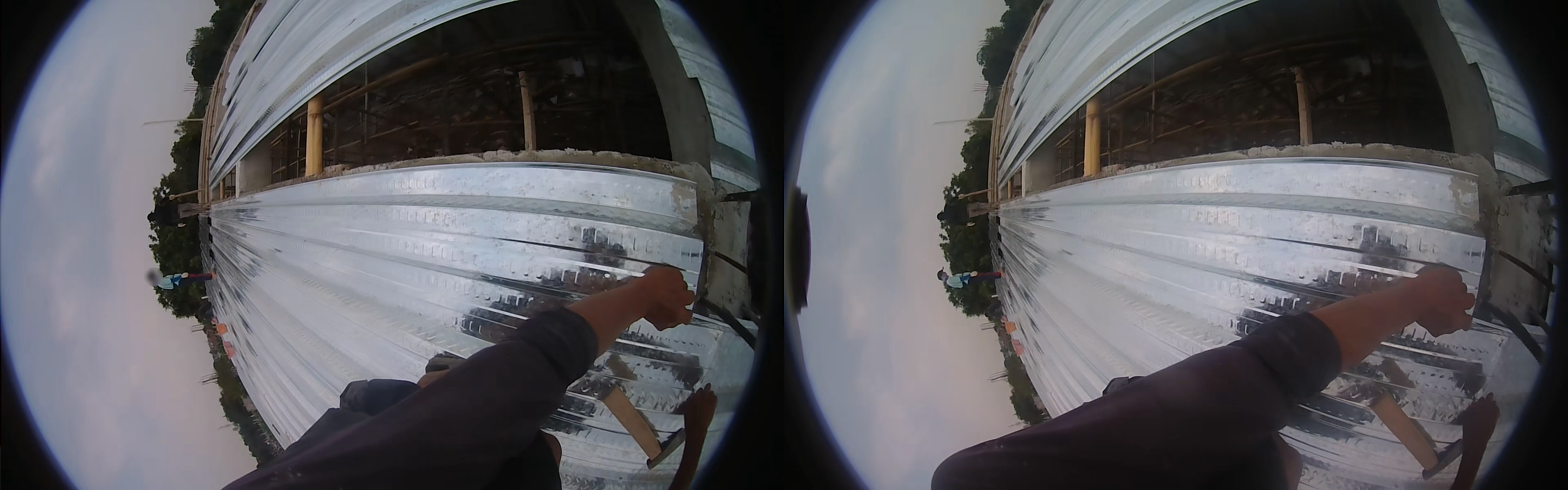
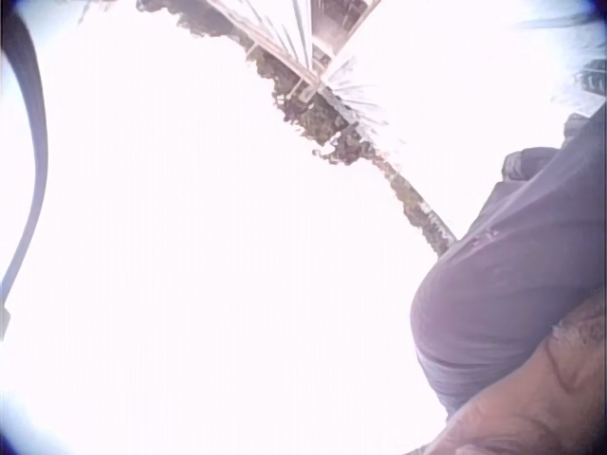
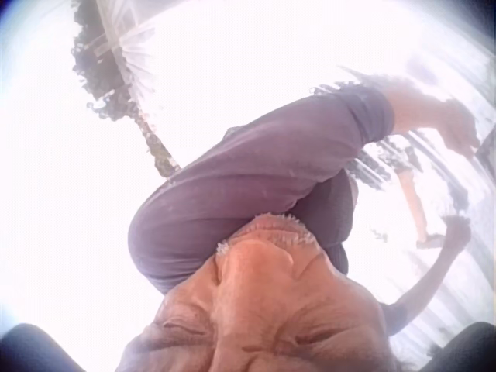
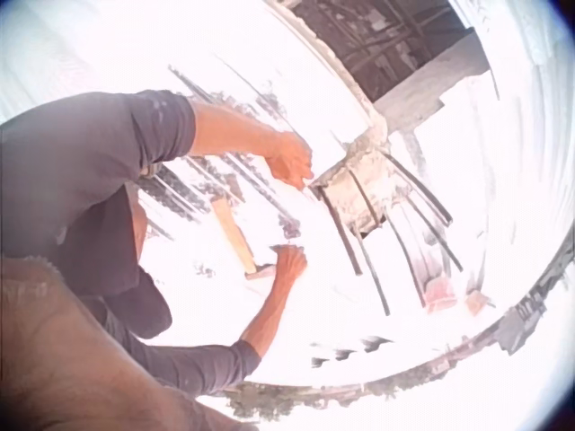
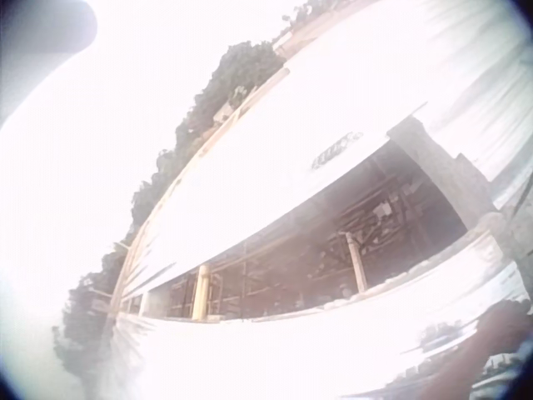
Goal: The person secures corrugated metal roof sheets to a roof structure using a hammer and nails. They repeatedly place nails and strike them to fasten the sheets, then walk across the roof to retrieve more nails from a bucket and continue fastening.
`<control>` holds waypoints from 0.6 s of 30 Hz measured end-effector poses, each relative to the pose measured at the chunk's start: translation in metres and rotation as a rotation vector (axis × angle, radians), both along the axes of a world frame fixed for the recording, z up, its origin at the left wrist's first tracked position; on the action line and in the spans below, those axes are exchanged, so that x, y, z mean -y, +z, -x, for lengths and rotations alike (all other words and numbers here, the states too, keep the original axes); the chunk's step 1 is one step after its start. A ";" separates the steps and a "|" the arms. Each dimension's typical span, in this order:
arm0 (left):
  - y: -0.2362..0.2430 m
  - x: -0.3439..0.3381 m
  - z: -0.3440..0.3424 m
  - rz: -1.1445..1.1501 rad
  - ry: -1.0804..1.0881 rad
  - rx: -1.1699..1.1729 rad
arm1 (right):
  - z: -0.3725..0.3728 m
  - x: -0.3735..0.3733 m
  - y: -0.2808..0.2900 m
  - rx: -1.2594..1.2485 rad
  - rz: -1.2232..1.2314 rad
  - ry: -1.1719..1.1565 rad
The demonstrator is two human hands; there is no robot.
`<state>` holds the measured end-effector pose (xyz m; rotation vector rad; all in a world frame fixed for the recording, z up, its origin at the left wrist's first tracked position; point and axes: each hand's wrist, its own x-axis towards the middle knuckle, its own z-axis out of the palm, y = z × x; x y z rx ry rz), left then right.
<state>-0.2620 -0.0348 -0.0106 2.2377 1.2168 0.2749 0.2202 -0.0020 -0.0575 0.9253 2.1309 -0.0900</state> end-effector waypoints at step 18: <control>0.001 0.000 0.007 0.046 0.024 0.009 | -0.050 -0.010 -0.007 -0.417 0.129 -0.179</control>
